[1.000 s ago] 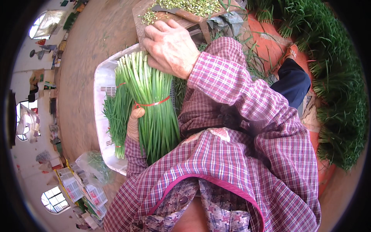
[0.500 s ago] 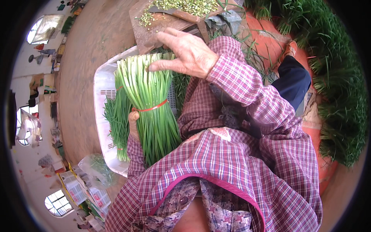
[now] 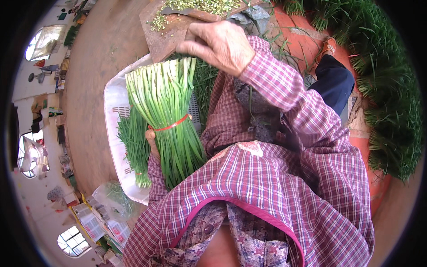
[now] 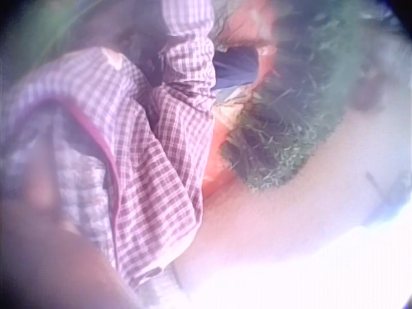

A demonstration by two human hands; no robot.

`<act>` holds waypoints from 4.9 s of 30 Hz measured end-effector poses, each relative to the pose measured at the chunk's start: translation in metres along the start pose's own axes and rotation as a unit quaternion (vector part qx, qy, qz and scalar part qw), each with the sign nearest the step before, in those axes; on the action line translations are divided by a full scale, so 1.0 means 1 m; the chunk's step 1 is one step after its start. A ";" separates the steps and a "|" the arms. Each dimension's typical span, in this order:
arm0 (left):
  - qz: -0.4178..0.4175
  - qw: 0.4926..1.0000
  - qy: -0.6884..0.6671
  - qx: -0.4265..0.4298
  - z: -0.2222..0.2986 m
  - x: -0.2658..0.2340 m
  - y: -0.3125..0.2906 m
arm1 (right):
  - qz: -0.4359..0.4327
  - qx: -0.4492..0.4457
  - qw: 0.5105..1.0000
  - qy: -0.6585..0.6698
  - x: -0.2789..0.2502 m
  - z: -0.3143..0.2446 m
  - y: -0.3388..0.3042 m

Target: The person bundles scallions by hand, ties them with red ties, and trims the ends using a knife on a cutting board.

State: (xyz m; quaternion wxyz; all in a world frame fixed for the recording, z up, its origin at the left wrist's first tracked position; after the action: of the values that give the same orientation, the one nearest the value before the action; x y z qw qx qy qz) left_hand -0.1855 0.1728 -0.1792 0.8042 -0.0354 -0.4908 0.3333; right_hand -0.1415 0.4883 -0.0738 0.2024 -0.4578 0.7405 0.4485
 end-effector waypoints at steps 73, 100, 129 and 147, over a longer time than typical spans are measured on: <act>0.018 0.979 0.198 -0.031 -0.020 0.093 0.007 | -0.068 -0.126 0.987 -0.068 -0.009 -0.043 -0.006; 0.415 0.586 0.665 0.205 0.296 -0.182 -0.131 | -0.120 -0.036 0.991 0.049 -0.001 0.020 0.036; 0.366 0.611 0.699 -0.067 0.296 -0.249 0.116 | -0.212 0.051 0.975 -0.039 0.022 -0.009 0.069; 0.375 0.729 0.573 -0.014 0.274 -0.294 0.112 | -0.175 0.027 0.984 0.033 0.029 -0.021 0.106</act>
State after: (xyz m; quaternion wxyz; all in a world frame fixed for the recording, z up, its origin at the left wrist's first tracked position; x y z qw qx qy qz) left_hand -0.5520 0.0177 -0.3061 0.7414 -0.4123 0.1116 0.5176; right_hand -0.2444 0.4746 -0.0328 0.2656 -0.5888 0.6673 0.3708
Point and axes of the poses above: each hand's wrist, its own y-axis towards the middle knuckle, its own x-axis out of the palm, z = x × y, the point moved 3 cm from there along y, towards the middle knuckle, and after that the axes turned 5 degrees about -y, right-handed, at the moved point
